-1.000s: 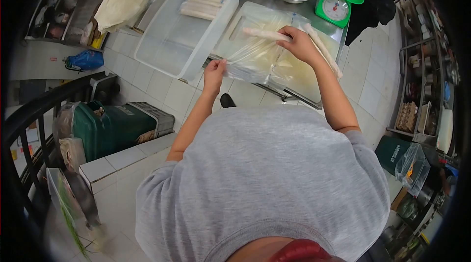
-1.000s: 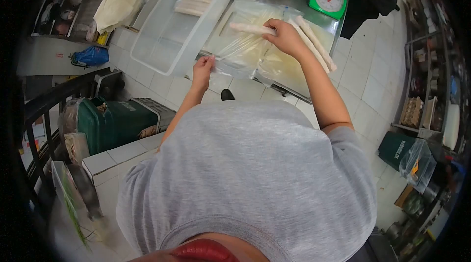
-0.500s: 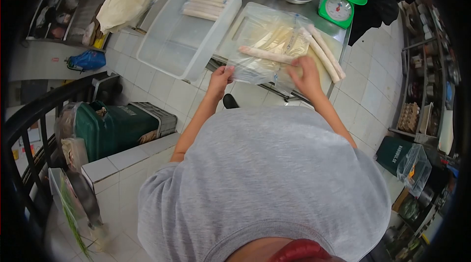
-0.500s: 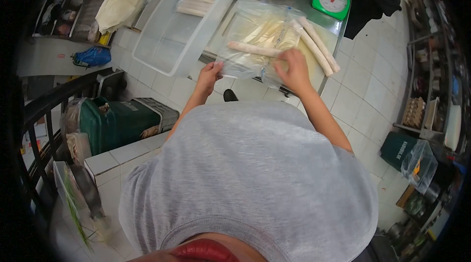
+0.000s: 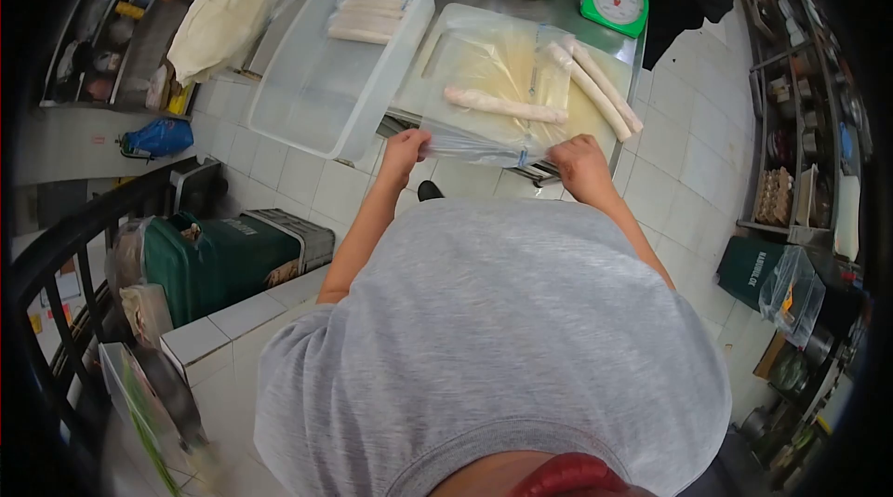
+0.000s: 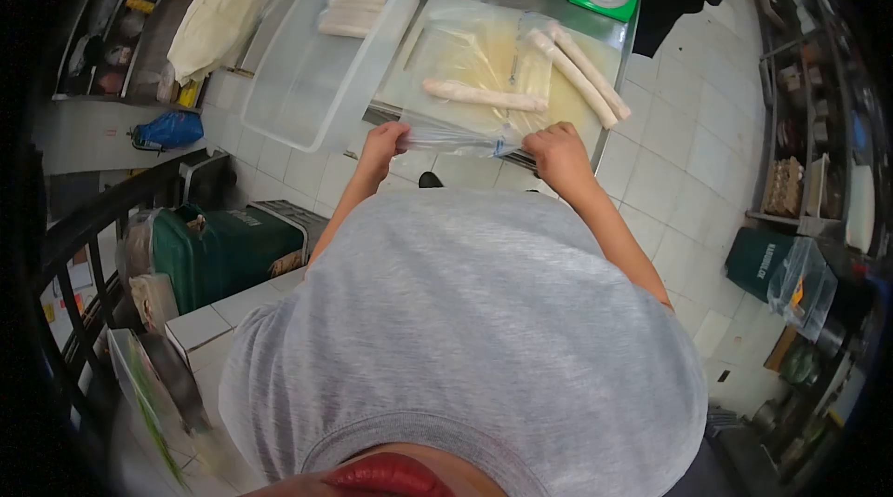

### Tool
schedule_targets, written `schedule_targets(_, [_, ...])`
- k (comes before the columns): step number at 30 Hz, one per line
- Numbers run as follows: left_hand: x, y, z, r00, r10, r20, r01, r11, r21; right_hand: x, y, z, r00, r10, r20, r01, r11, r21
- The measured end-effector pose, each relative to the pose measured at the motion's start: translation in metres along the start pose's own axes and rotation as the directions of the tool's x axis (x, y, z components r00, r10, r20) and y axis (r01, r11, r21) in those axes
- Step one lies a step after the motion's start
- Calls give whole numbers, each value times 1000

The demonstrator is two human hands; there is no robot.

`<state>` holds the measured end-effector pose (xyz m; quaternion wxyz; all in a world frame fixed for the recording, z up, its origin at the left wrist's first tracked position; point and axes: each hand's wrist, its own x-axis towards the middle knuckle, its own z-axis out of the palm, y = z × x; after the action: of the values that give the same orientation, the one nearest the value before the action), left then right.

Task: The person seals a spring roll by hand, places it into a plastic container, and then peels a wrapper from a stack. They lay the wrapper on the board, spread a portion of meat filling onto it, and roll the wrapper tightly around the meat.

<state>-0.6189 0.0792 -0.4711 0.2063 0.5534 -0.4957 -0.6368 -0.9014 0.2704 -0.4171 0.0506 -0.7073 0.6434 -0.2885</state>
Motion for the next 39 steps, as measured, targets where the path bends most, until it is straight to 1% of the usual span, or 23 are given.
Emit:
schedule_targets(1, [-1,0,3,1000,-10,5,10,999,36,-6,1,5,999,6,32,-6,1000,-3])
schedule_targets(2, [-4,5,6,1000,-17,3,17,1000,-9,-6,-1,3,998,9,65,-8,1000,-6])
schedule_targets(4, [-8,15,9,999,-36,-10,34,994,-103,-4,-4,-4,973,210,99,-222,966,131])
schedule_targets(5, [-3,10,7,1000,30,-6,-30,999,-41,-2,-8,-9,944,305,128,-326,924,200])
schedule_targets(6, [6,5,2,996,95,1,-95,995,22,5,-5,-9,870,471,148,-493,843,217])
schedule_targets(7, [13,-1,-3,987,160,14,-161,983,84,10,3,-5,907,419,32,-418,892,172])
schedule_targets(9, [15,-3,-9,978,211,-10,-186,883,430,19,22,3,941,277,-192,-273,961,47])
schedule_targets(10, [16,-3,-10,971,240,-12,-188,789,586,24,28,8,957,234,-172,-234,972,17])
schedule_targets(11, [9,7,-6,940,340,-40,-222,694,685,30,32,12,970,191,-153,-195,981,-14])
schedule_targets(13, [-17,44,11,843,535,-58,-241,472,848,36,38,14,985,148,-83,-153,987,-49])
schedule_targets(14, [-19,56,18,743,665,77,-418,370,830,37,40,15,988,149,-33,-150,987,-50])
schedule_targets(16, [-9,73,28,447,838,314,-693,103,714,37,41,16,988,151,36,-149,987,-60])
schedule_targets(19, [23,67,31,555,597,580,-746,48,664,38,38,14,988,143,49,-139,987,-82])
schedule_targets(21, [27,68,30,530,584,615,-764,13,645,35,34,10,993,118,15,-117,990,-82])
schedule_targets(22, [27,67,29,520,574,632,-771,-3,637,32,33,9,990,138,41,-134,987,-89])
schedule_targets(24, [17,69,29,512,565,647,-791,16,611,27,27,6,980,177,93,-167,981,-101])
schedule_targets(25, [13,71,28,507,560,656,-801,24,598,26,25,5,983,169,72,-163,983,-83])
schedule_targets(30, [-11,102,21,513,662,547,-777,88,623,44,5,-23,985,159,-61,-156,987,45])
schedule_targets(31, [-13,105,19,506,688,520,-774,95,626,46,6,-21,985,168,-45,-165,984,71])
schedule_targets(33, [7,89,16,519,653,551,-788,117,605,49,11,-14,984,179,-14,-176,977,122])
schedule_targets(36, [22,58,13,523,621,584,-791,98,604,33,31,16,982,160,101,-163,986,31])
schedule_targets(37, [25,53,12,520,614,594,-790,81,607,30,36,18,980,174,101,-178,983,40])
schedule_targets(39, [25,54,7,557,594,580,-785,151,600,25,34,15,973,204,108,-211,976,58])
